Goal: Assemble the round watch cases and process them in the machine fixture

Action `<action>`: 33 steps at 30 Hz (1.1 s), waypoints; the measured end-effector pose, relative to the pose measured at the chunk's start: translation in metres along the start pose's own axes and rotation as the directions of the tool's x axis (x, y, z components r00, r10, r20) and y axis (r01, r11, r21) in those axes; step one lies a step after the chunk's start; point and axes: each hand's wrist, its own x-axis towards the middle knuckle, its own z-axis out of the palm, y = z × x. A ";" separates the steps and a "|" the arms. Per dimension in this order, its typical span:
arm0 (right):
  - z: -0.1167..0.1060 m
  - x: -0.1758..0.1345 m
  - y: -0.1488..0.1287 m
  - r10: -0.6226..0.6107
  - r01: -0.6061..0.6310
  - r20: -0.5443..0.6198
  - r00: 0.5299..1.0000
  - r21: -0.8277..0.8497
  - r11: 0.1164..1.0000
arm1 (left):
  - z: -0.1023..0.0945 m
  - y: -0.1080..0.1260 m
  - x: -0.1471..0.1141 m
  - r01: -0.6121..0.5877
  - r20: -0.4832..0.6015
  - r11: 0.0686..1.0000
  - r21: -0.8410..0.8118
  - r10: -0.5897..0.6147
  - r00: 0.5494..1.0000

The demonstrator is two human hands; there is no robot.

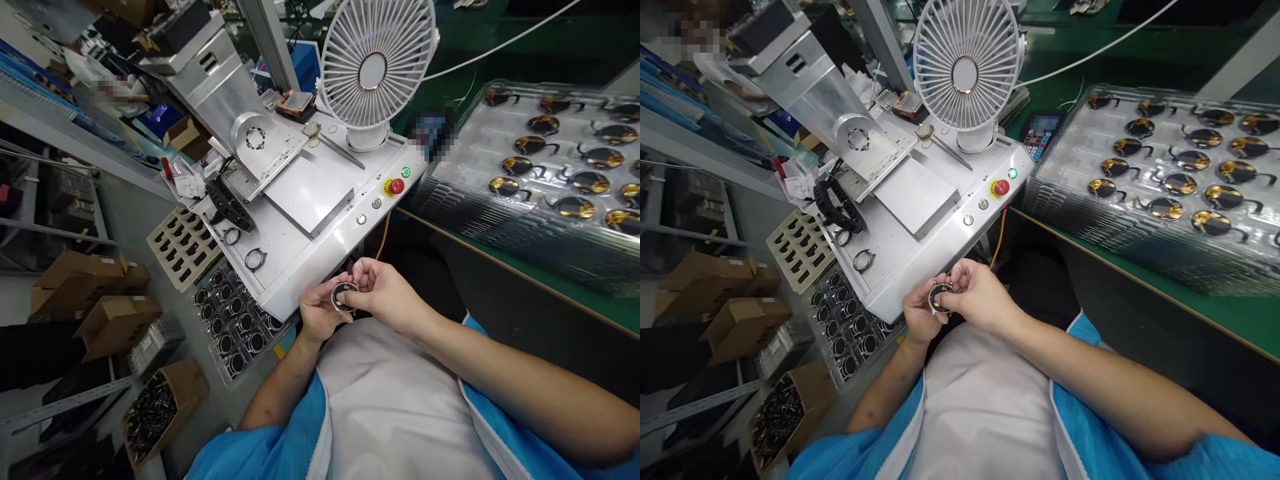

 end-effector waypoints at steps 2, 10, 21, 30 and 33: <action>-0.001 0.001 0.001 0.015 -0.015 0.009 1.000 0.032 0.999 | 0.000 -0.001 0.001 0.004 0.002 1.000 -0.020 -0.004 1.000; -0.019 0.004 0.011 0.173 -0.167 0.030 0.984 -0.154 0.974 | 0.003 0.001 -0.001 -0.084 0.066 0.996 -0.011 0.084 0.994; -0.011 0.021 0.009 0.118 -0.103 0.075 0.990 -0.173 0.979 | 0.006 0.009 0.000 -0.086 -0.103 0.991 0.101 0.097 0.990; -0.035 0.112 -0.082 -0.223 0.118 -0.338 0.915 -0.305 0.945 | 0.007 0.032 0.006 0.011 0.007 0.995 0.098 -0.012 1.000; -0.036 0.112 -0.088 -0.261 0.151 -0.314 0.913 -0.333 0.931 | 0.006 0.033 0.005 -0.050 -0.062 0.978 0.200 0.063 0.996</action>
